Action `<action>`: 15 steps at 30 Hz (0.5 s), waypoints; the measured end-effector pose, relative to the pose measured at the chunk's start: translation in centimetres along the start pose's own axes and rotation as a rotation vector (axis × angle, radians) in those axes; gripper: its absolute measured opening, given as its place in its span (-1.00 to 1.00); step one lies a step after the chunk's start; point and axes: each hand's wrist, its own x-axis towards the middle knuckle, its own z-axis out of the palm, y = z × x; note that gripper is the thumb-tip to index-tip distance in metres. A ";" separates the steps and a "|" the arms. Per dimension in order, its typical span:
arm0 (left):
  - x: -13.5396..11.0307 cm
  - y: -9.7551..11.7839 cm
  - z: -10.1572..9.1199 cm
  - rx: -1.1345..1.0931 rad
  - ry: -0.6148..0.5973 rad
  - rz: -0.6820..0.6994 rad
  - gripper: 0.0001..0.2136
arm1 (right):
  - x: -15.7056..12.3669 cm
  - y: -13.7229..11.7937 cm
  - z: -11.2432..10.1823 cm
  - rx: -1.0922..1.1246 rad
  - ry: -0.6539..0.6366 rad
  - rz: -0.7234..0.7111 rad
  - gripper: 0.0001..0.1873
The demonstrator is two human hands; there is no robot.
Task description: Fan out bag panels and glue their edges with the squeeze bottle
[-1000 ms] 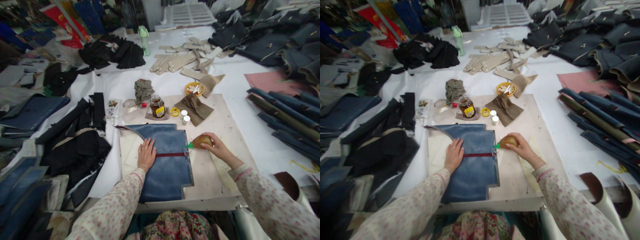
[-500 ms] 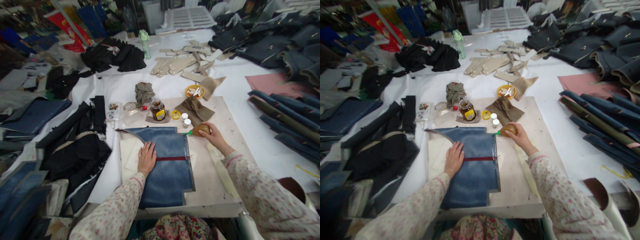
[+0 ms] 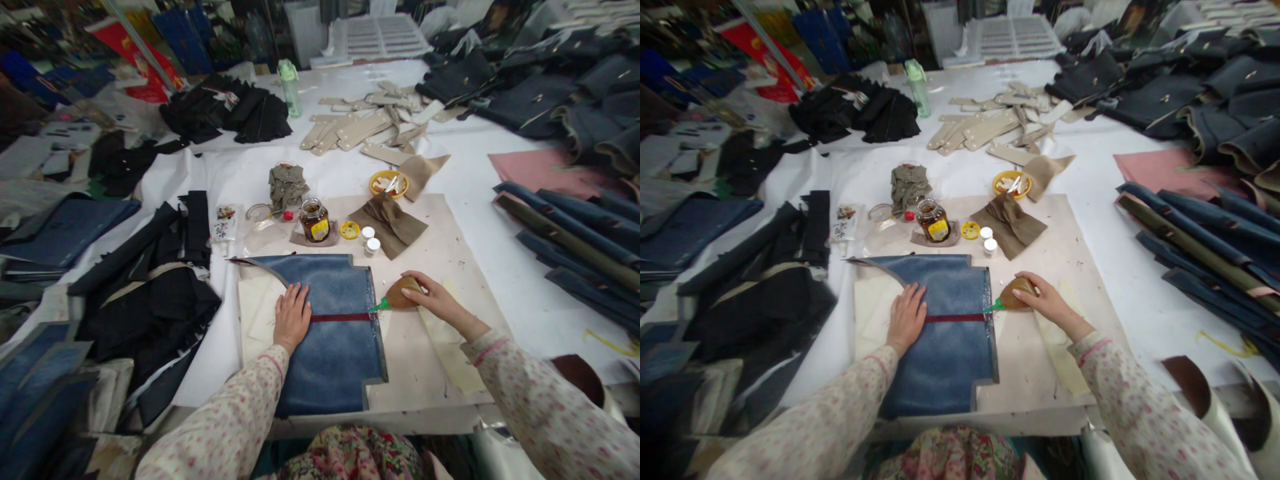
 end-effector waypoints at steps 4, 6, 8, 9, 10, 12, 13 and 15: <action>0.0 -0.1 0.1 0.012 0.000 0.001 -0.56 | 1.6 0.4 -0.3 0.032 0.123 -0.034 -0.44; 0.1 -0.2 0.2 0.016 0.001 0.003 -0.56 | 1.9 0.4 -0.5 0.038 0.137 -0.043 -0.44; 0.1 -0.3 0.2 0.017 0.002 0.005 -0.56 | 1.6 0.3 -0.6 0.047 0.096 -0.040 -0.45; 0.1 -0.3 0.2 0.017 0.002 0.005 -0.56 | 1.3 0.2 -0.6 0.060 0.071 -0.030 -0.46; 0.1 -0.3 0.3 0.017 0.002 0.006 -0.56 | 1.1 0.1 -0.5 0.078 0.053 -0.016 -0.46; 0.1 -0.4 0.3 0.018 0.005 0.007 -0.56 | 1.1 -0.1 0.0 0.117 0.068 0.010 -0.45; 0.1 -0.4 0.3 0.020 0.007 0.006 -0.56 | 1.2 -0.1 0.3 0.136 0.107 0.019 -0.43; 0.1 -0.5 0.3 0.026 0.008 0.008 -0.56 | 1.9 -0.1 0.8 0.175 0.209 0.029 -0.38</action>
